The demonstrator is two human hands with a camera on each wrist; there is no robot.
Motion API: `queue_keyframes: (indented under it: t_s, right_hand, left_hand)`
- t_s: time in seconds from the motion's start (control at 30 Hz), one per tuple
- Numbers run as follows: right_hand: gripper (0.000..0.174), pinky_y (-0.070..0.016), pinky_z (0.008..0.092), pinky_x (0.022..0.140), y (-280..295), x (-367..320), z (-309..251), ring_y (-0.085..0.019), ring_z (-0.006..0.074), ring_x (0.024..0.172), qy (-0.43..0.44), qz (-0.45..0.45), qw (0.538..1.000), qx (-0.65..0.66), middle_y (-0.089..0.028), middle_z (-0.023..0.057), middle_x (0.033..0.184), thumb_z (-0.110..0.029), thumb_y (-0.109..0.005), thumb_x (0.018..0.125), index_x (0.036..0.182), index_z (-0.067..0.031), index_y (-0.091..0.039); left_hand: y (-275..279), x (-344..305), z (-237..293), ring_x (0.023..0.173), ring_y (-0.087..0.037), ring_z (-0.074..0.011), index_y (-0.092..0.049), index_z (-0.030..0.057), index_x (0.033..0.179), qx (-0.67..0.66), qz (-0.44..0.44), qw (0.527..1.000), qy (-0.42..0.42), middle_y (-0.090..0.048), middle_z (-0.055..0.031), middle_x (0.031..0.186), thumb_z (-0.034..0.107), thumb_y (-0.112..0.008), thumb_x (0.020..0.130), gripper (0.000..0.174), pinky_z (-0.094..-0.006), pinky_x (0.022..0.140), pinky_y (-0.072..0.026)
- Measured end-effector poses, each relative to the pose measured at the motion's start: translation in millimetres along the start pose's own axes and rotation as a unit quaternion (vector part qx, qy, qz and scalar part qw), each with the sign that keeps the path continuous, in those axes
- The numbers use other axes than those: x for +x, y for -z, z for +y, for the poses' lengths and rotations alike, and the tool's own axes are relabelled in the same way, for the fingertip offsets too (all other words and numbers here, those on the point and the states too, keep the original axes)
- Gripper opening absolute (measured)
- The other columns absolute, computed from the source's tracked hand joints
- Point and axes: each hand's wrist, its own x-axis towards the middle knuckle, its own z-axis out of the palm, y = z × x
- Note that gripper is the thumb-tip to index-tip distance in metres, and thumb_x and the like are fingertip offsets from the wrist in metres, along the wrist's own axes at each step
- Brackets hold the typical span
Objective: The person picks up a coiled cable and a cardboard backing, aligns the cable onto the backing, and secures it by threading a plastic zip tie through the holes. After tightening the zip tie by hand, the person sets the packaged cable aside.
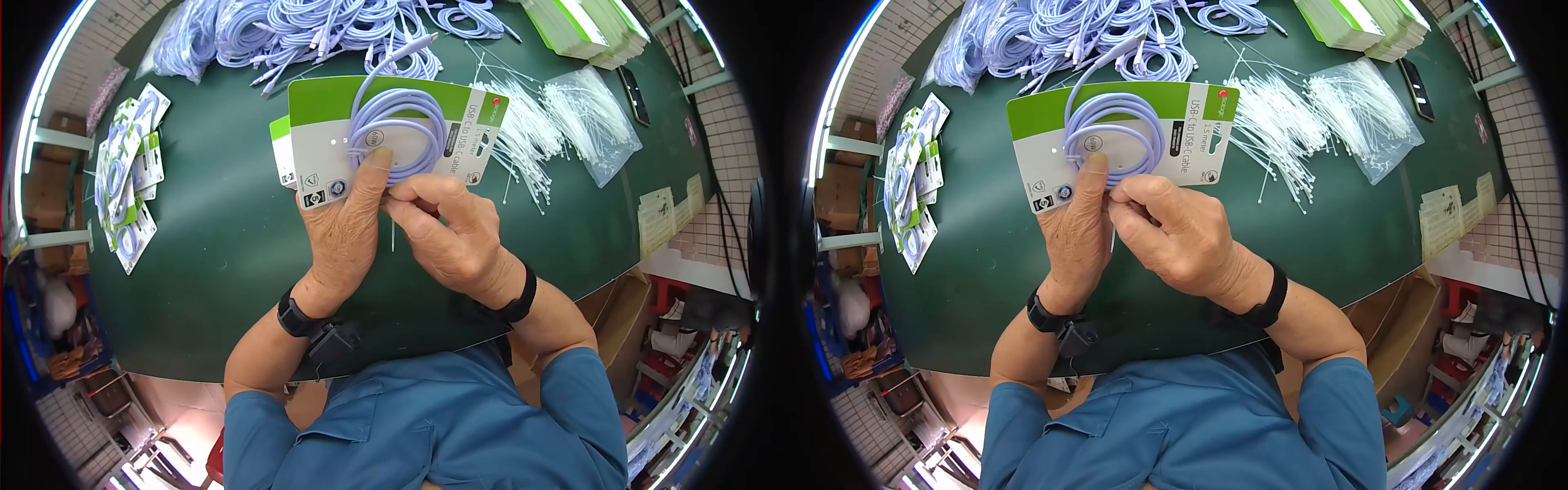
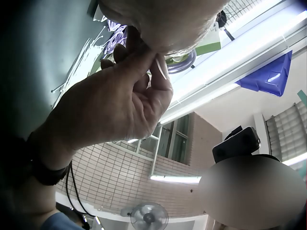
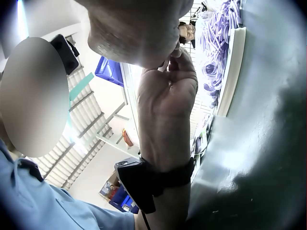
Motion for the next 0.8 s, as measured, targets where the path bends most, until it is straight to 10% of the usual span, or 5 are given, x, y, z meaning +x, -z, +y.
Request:
queue_keyframes:
  t_s: [0.8]
  right_hand:
    - [0.034, -0.0594, 0.0349, 0.07, -2, -10, -16, -0.073, 0.0246, 0.086, -0.013, 0.004, 0.99, 0.137, -0.067, 0.0151, 0.113, 0.011, -0.085, 0.08, 0.108, 0.0004, -0.071]
  left_hand:
    - [-7, 4, 16, 0.102, -0.075, -0.0295, -0.046, -0.0004, 0.142, -0.011, -0.04, 0.997, 0.058, -0.065, -0.0182, 0.126, 0.015, -0.064, 0.109, 0.04, -0.0443, 0.072, -0.0707]
